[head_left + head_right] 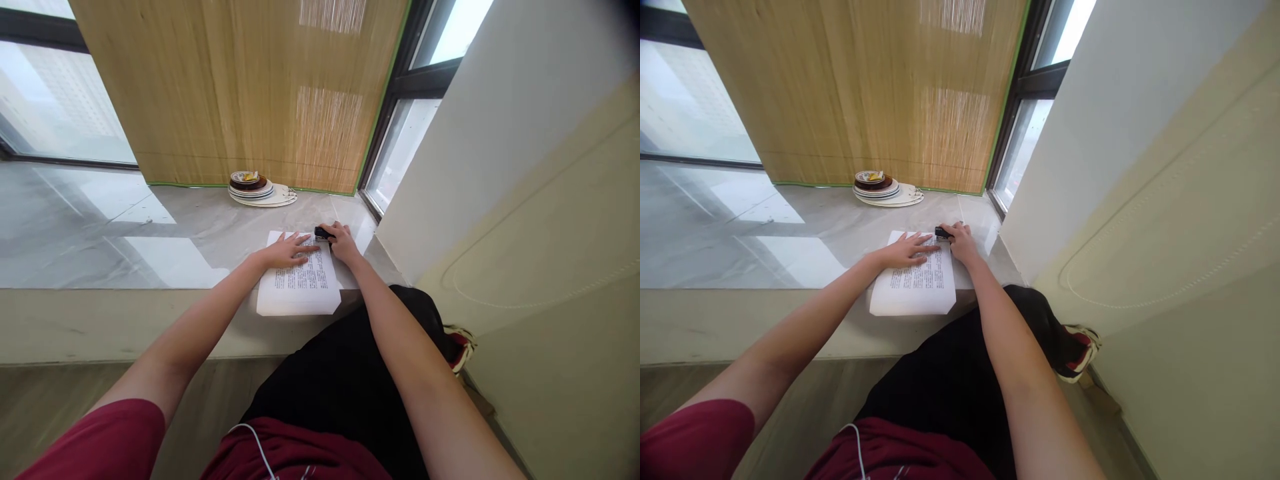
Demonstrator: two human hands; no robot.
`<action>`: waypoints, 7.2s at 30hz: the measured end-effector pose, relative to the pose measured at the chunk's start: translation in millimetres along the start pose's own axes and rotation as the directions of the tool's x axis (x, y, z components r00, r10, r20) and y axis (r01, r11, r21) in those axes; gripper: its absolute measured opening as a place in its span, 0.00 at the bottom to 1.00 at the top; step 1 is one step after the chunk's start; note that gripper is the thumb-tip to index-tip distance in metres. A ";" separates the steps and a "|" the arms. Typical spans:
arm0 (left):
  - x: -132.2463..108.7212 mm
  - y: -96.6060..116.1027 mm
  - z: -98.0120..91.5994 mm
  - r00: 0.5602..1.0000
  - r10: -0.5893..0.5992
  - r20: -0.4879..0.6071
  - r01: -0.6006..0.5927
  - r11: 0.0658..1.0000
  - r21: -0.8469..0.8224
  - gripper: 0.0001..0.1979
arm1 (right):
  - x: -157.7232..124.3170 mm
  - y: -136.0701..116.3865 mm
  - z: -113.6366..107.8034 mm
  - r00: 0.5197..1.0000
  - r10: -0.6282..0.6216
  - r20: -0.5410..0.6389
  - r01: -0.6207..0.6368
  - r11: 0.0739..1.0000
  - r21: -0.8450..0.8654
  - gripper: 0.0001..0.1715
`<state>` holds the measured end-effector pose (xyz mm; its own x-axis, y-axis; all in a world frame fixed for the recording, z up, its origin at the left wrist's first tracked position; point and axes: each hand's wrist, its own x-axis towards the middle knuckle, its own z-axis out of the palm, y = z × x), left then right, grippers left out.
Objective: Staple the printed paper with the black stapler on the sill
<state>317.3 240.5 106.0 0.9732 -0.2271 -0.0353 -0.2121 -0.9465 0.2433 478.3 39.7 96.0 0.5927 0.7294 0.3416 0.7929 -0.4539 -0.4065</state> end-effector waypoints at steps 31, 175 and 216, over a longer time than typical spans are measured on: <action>0.2 -2.6 6.3 1.000 -0.016 -0.026 0.015 1.000 -0.021 0.34 | 10.6 18.1 -16.3 0.983 -0.097 0.154 0.083 0.992 0.098 0.35; 4.0 -80.5 -32.7 0.912 0.156 -0.378 -0.234 0.957 -0.171 0.46 | 19.9 -37.4 -5.1 0.950 -0.157 0.270 0.051 0.932 0.360 0.23; 9.7 -95.0 -32.6 0.995 -0.049 -0.091 -0.011 0.823 -0.568 0.43 | 38.5 2.0 -30.8 0.940 -0.156 0.303 -0.115 0.692 0.713 0.22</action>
<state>349.8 335.7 114.1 0.9865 -0.1584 0.0414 -0.1353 -0.6459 0.7513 507.0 51.1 134.4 0.3911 0.9114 0.1280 0.3798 -0.0331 -0.9245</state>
